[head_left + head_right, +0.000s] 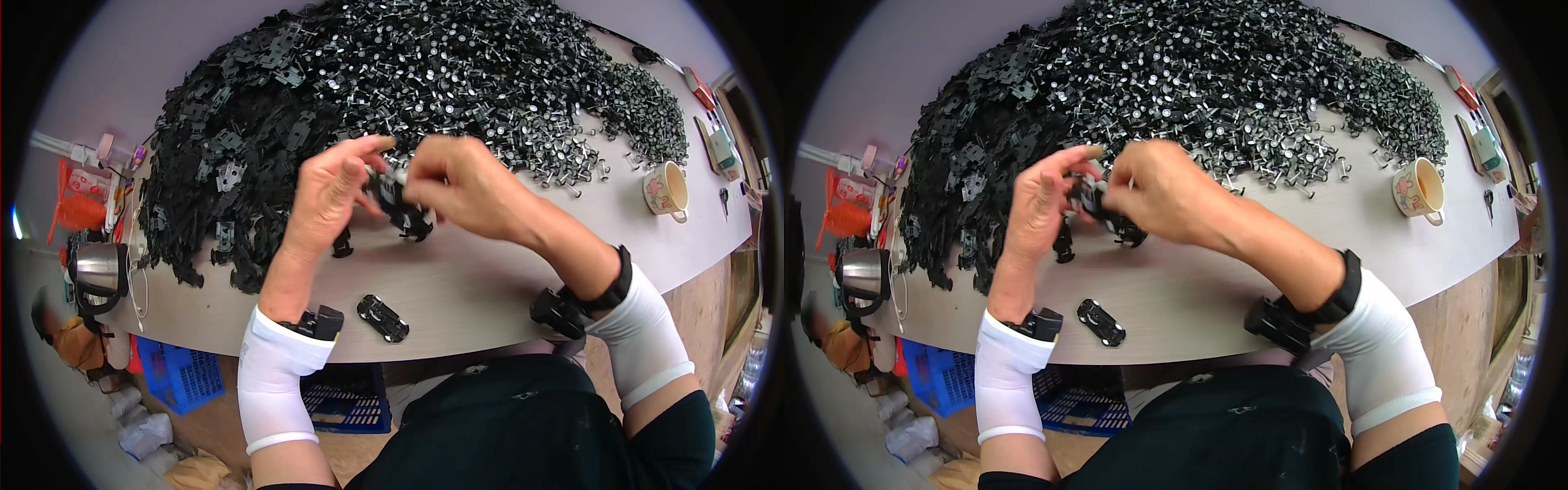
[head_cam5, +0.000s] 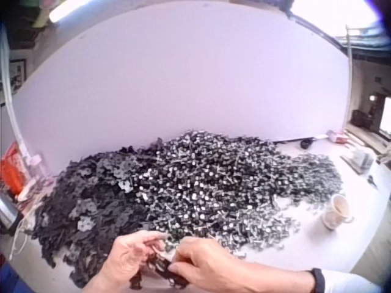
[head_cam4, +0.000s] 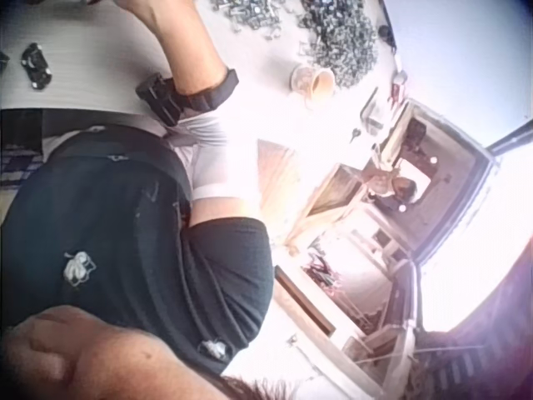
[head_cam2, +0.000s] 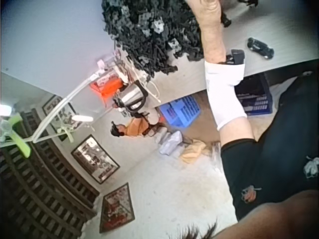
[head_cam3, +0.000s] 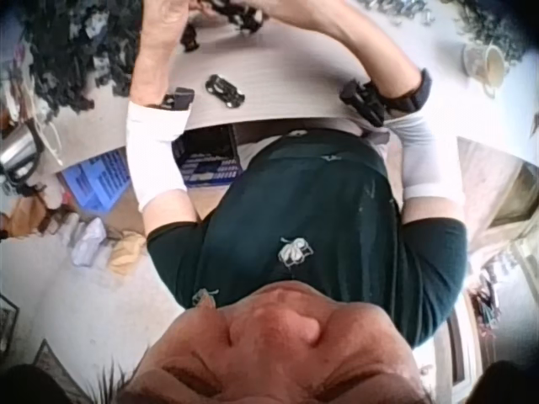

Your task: Manually assembling small black plastic components by hand at a workbench.

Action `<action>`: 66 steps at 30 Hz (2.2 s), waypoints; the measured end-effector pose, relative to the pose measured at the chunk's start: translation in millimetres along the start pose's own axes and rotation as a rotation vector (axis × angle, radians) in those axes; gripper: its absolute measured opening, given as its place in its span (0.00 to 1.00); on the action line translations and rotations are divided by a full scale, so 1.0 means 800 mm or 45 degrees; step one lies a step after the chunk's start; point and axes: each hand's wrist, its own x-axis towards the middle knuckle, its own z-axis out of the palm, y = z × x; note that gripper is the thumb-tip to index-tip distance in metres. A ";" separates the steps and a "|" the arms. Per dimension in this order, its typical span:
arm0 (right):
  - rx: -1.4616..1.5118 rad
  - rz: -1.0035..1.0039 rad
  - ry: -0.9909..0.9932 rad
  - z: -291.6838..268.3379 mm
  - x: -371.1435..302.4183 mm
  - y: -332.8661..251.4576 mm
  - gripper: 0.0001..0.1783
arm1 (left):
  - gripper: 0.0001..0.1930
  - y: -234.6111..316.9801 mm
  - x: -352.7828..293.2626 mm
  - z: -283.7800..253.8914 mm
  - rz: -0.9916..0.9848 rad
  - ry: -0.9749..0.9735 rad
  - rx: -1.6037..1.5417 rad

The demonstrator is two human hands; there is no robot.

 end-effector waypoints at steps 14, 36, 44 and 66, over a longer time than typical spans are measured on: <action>-0.537 -0.485 0.134 0.050 -0.033 0.027 0.06 | 0.14 0.013 0.000 -0.001 -0.032 -0.359 0.877; -0.416 -0.383 0.272 0.000 -0.007 0.053 0.09 | 0.17 0.005 0.001 0.008 0.033 -0.325 1.046; -0.862 -0.281 0.034 0.011 -0.007 0.028 0.16 | 0.18 0.007 0.001 0.010 -0.098 -0.262 0.890; -0.322 -0.423 0.299 -0.048 0.004 0.040 0.07 | 0.09 -0.010 0.001 -0.005 -0.054 0.273 -0.358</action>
